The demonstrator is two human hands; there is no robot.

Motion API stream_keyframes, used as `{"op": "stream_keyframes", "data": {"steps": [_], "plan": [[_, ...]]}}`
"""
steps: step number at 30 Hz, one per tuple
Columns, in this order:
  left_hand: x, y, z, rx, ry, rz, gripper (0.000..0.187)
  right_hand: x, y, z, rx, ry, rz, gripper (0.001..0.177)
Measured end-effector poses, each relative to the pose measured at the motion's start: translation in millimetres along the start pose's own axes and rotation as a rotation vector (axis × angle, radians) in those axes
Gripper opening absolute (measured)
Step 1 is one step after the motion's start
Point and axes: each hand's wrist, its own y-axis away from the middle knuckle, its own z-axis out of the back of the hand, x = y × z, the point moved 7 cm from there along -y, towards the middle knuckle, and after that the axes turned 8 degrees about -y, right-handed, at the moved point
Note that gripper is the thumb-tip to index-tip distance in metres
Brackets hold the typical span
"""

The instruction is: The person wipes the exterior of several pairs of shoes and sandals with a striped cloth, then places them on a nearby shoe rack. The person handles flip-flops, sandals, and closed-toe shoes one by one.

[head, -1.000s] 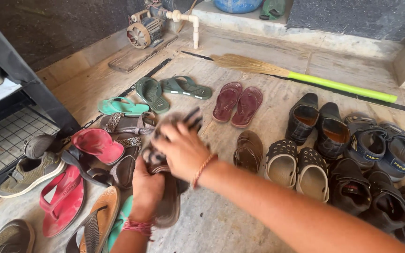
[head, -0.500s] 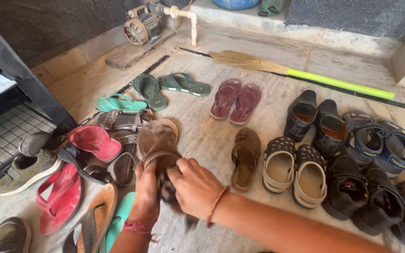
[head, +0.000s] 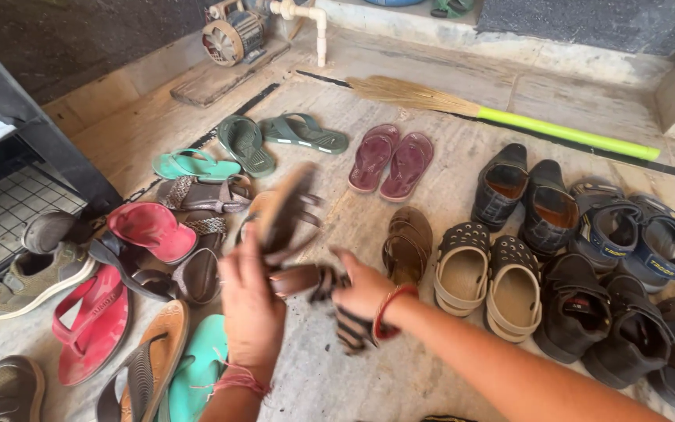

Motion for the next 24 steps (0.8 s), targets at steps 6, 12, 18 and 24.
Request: {"op": "stream_keyframes", "data": {"steps": [6, 12, 18, 24], "plan": [[-6, 3, -43, 0.443, 0.016, 0.132, 0.081, -41, 11, -27, 0.445, 0.466, -0.094, 0.060], [36, 10, -102, 0.374, 0.194, 0.511, 0.062, -104, 56, -43, 0.952, 0.764, -0.154, 0.060], [48, 26, -174, 0.384, 0.299, 0.642, 0.058, -95, 30, -16, 0.571, 0.323, -0.020, 0.090], [62, 34, -226, 0.425, 0.463, 0.836, 0.056, -104, 12, -10, 0.149, -0.596, -0.598, 0.047]]}}
